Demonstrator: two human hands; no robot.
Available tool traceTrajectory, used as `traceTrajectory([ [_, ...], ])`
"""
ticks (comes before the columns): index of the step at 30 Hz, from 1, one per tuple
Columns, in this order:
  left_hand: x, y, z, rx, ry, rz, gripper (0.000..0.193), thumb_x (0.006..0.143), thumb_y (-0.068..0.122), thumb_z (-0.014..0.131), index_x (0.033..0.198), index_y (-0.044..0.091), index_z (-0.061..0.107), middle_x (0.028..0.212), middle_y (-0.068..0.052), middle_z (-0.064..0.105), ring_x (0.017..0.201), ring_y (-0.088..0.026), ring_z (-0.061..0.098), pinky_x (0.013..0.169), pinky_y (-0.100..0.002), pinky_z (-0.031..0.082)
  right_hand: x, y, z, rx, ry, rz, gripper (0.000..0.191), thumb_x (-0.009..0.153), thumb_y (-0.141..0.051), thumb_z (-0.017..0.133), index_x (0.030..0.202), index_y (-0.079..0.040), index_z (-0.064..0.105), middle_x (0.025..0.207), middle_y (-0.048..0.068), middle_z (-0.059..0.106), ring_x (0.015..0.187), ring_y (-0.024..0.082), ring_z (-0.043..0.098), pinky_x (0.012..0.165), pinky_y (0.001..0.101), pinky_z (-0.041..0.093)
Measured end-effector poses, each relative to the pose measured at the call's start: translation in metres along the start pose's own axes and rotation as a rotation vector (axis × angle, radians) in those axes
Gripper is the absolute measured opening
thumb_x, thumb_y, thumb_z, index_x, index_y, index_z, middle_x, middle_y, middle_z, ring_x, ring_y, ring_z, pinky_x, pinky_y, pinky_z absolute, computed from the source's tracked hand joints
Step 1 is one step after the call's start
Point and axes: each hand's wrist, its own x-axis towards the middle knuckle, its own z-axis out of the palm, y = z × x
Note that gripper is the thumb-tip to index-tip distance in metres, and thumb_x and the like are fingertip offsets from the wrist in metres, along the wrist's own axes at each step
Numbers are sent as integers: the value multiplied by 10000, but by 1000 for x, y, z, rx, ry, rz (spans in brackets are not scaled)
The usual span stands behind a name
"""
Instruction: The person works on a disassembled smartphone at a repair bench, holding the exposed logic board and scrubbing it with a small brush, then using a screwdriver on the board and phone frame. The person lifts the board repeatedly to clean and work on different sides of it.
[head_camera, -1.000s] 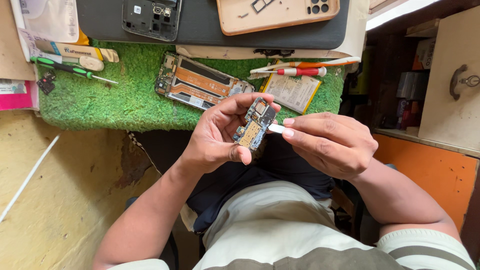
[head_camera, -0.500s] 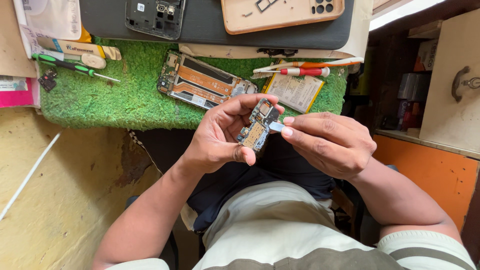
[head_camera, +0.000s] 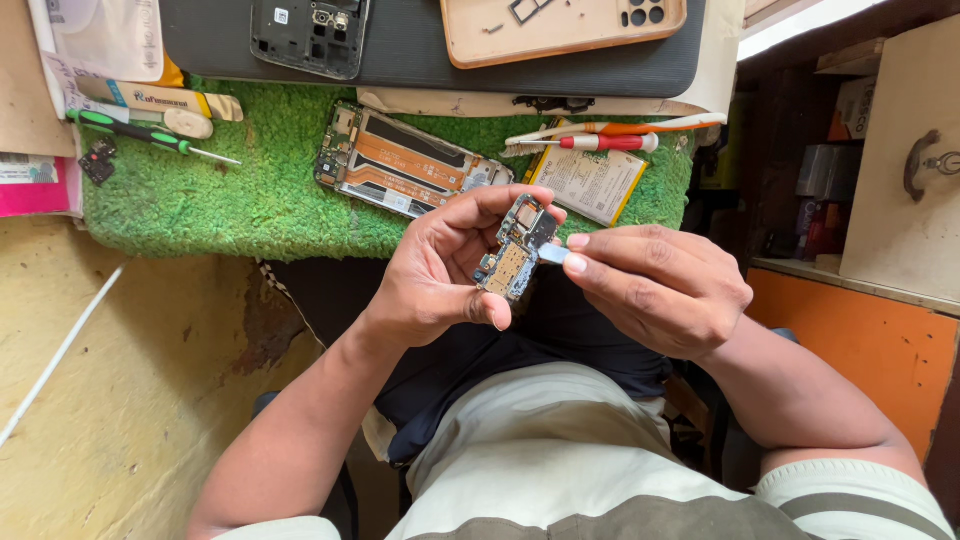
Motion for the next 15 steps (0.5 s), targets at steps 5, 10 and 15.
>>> traceTrajectory([
  [5,0,1,0,-4,-6,-1,957,799,246,977,1573,-10,476,1425,-95,613,1296,-172,616,1188,-323,460,0,0,0,46,-5,-16,255,856,48,853,1076,1,732,1009,163,736,859,267,761,739,348,640],
  [10,0,1,2,-11,-5,-10,968,794,260,977,1571,-13,469,1424,-93,614,1279,-173,625,1182,-329,468,0,0,-2,55,-26,-23,248,850,38,845,1070,5,735,995,170,735,858,275,763,734,354,637],
  [15,0,0,2,-21,-10,-11,966,802,278,972,1577,-16,474,1411,-91,618,1268,-175,636,1180,-337,482,0,-1,-2,67,-21,-13,239,867,35,845,1075,8,730,998,164,734,868,272,767,748,352,644],
])
